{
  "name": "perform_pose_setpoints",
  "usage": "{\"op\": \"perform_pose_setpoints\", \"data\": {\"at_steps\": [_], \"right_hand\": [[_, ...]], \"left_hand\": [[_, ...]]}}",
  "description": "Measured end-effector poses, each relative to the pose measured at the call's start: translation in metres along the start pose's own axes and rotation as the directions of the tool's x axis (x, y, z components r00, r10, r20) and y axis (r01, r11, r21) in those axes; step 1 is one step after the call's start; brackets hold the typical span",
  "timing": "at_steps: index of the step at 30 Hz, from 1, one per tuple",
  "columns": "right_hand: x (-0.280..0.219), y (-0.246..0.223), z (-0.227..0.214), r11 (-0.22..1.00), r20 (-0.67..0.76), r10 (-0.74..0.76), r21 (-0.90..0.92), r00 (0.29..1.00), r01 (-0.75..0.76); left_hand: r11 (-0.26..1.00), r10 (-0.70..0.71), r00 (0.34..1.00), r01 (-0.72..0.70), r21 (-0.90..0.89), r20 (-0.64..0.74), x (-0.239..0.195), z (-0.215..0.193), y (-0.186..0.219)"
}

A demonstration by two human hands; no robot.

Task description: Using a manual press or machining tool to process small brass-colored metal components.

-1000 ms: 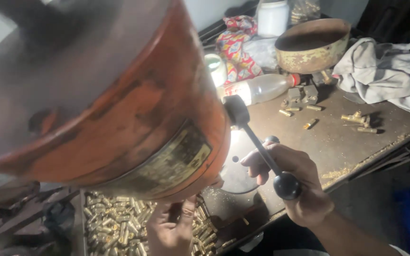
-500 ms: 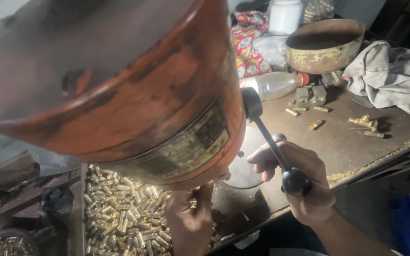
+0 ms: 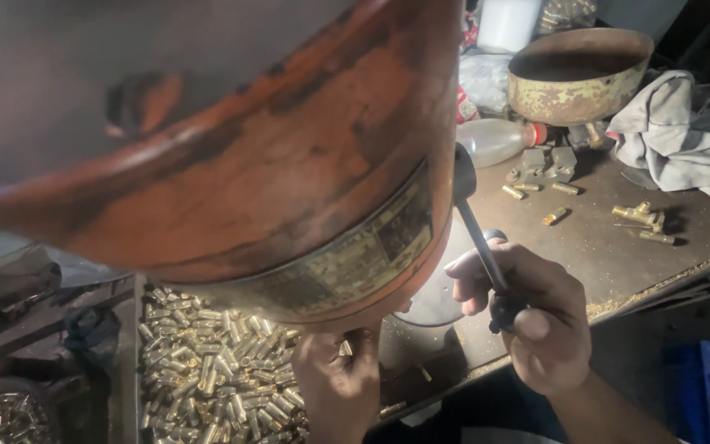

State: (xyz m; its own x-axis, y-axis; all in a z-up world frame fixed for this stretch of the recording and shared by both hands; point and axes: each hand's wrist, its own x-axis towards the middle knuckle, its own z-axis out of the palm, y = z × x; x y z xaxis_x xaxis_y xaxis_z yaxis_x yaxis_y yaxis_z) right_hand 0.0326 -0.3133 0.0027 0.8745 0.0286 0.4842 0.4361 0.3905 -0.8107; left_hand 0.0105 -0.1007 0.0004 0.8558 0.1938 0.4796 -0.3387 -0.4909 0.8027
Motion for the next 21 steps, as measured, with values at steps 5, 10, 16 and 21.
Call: {"op": "perform_pose_setpoints", "data": {"at_steps": [5,10,16,21], "right_hand": [[-0.003,0.012,-0.005,0.999,-0.014,-0.040,0.029,0.999,0.041],[0.000,0.007,-0.003,0.996,-0.023,-0.083,-0.022,0.996,0.082],[0.006,-0.004,0.004,0.989,-0.009,-0.029,-0.148,1.000,0.027],[0.005,-0.002,0.007,0.986,-0.007,-0.144,-0.083,0.990,0.142]], "left_hand": [[0.997,-0.048,0.999,0.048,0.063,-0.006,0.000,-0.001,-0.008],[0.996,-0.070,0.998,0.069,0.061,0.006,0.002,0.001,-0.006],[0.997,0.012,1.000,-0.011,0.082,-0.004,0.002,-0.001,-0.003],[0.986,-0.152,0.984,0.157,-0.056,0.091,0.008,-0.004,0.020]]}}
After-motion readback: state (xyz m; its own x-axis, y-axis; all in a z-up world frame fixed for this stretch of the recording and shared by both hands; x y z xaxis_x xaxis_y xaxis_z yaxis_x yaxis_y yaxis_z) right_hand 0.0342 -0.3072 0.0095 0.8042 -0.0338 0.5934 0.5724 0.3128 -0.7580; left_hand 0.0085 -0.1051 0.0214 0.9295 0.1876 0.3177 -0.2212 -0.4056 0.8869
